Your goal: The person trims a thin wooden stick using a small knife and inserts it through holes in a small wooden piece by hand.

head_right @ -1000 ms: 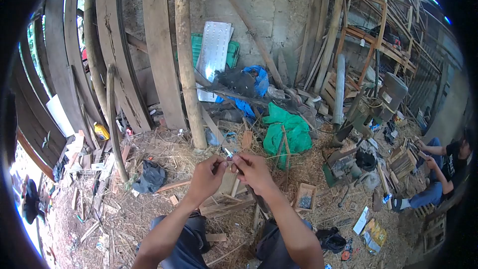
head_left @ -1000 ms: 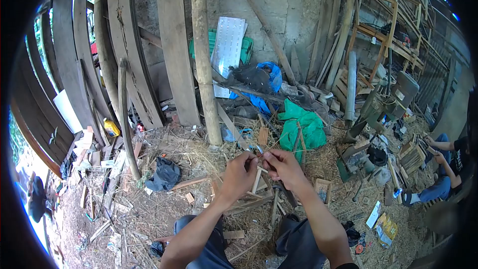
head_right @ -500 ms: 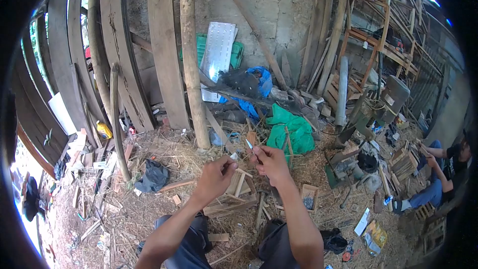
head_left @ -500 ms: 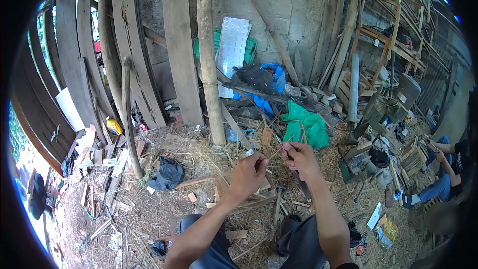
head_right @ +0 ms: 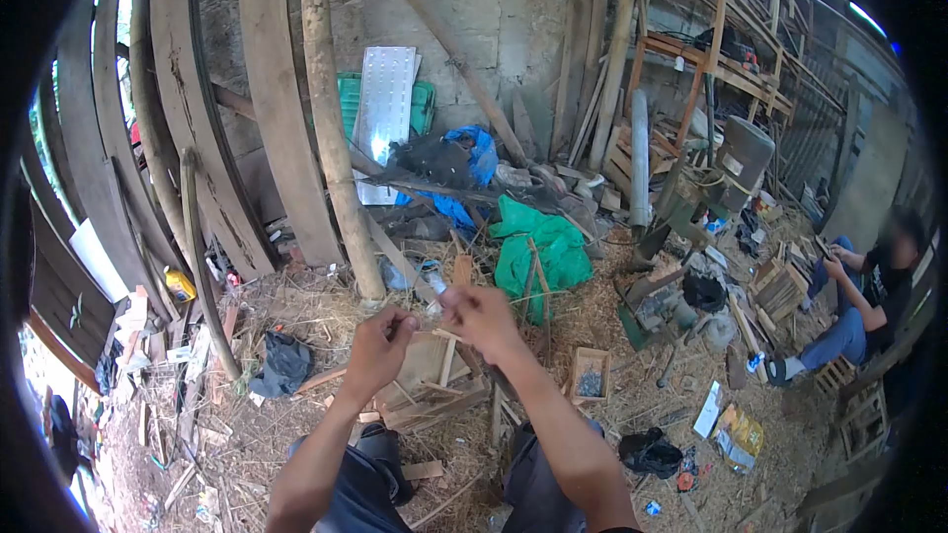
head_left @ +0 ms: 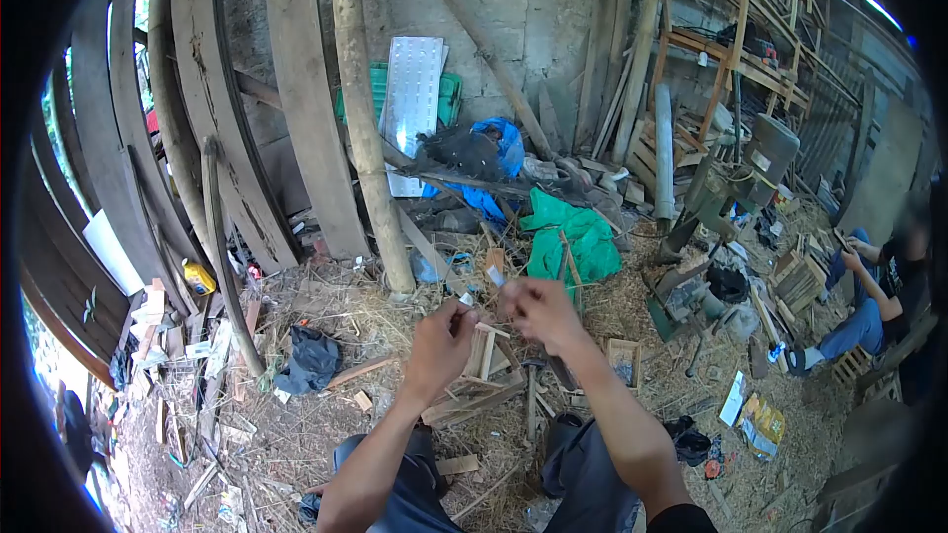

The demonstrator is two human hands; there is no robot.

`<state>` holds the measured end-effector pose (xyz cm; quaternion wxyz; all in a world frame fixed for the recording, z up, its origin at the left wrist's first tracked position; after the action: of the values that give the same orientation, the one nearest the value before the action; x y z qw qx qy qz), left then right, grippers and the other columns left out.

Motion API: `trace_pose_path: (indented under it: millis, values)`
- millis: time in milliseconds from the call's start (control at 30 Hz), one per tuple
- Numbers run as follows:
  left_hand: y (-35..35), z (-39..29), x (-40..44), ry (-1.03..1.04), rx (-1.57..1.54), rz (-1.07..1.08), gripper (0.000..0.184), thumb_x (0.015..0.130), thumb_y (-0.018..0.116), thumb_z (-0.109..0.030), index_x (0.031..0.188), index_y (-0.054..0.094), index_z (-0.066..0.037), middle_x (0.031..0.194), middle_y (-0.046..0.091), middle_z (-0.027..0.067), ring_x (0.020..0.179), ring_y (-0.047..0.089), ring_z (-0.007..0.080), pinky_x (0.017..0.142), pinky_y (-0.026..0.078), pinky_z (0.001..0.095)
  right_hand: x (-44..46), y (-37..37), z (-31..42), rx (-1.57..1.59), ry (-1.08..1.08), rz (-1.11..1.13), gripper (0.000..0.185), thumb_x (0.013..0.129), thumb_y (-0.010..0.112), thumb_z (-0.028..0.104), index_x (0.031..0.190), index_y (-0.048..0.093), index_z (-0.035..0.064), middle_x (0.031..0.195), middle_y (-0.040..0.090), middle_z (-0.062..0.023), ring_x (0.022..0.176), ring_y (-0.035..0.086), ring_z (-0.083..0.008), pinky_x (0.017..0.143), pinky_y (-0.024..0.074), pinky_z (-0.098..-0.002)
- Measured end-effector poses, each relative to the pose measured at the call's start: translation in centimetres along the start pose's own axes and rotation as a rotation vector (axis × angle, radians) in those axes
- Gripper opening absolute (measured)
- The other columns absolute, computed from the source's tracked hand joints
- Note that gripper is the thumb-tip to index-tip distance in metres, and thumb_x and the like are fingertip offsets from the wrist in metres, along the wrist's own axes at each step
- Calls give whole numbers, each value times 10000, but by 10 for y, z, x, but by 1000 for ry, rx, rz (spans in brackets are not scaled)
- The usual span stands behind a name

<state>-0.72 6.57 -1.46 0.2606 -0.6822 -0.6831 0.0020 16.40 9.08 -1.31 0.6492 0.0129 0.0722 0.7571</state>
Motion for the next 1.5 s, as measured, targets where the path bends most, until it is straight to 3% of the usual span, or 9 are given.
trace_pose_path:
  millis: [133,233,333,533,600,933,1333,1400,1500]
  values:
    - [1,-10,-1,3,47,17,131,872,582,-95,863,595,35,628,561,81,572,470,93,544,400,273,0,-3,-4,-60,-32,-3,228,943,540,208,973,609,-8,679,516,6,454,360,-39,389,253,-207]
    - [-2,-10,0,26,59,-5,139,865,589,-101,839,594,35,604,576,144,511,523,171,513,414,324,1,-1,-2,-78,-53,47,234,944,541,215,990,611,-4,671,509,12,454,363,-44,391,257,-207]
    - [-1,-7,-3,32,27,2,138,865,588,-102,843,597,34,606,578,138,510,517,162,512,412,318,1,-16,0,43,-49,-102,249,942,544,218,1021,613,-8,667,505,15,457,363,-46,392,257,-207]
    - [-4,-10,-4,26,42,8,127,860,595,-99,850,601,28,607,582,126,509,513,137,504,408,303,6,-30,3,148,-37,-115,215,943,530,187,940,619,-8,656,490,12,447,359,-49,380,243,-212]
    - [-2,-11,-3,-14,27,29,134,872,583,-101,851,594,30,617,534,55,578,462,84,546,394,262,4,-28,3,120,-7,-94,216,942,534,192,929,612,-9,655,490,11,447,358,-50,381,244,-213]
    - [0,-16,-4,17,73,21,122,864,592,-101,853,600,21,607,533,64,550,448,87,519,378,271,-1,-26,6,135,1,-21,199,935,545,187,960,617,4,668,492,21,459,351,-44,396,242,-204]
    - [1,-27,-4,65,65,80,135,870,605,-125,864,605,11,577,529,99,510,454,121,497,372,296,-2,-39,16,213,36,-82,251,916,589,214,987,605,-26,678,522,33,453,342,-17,389,234,-186]
    - [4,-29,-6,77,86,61,135,868,595,-114,853,613,19,608,581,145,481,531,206,489,409,323,0,-40,12,196,23,-108,242,918,584,212,976,609,-22,679,521,34,453,342,-18,388,234,-187]
    - [8,-30,-8,64,121,43,138,868,598,-118,845,612,17,602,576,142,477,520,195,486,406,320,3,-44,10,129,-25,-216,237,926,571,211,975,607,-18,686,515,34,455,344,-20,388,233,-185]
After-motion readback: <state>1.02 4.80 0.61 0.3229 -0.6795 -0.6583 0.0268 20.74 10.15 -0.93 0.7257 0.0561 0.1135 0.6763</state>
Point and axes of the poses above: each hand's wrist, its own x-axis towards the middle knuckle, its own y-axis out of the palm, z = x × y, the point moved 4 cm from there along x, towards the middle knuckle
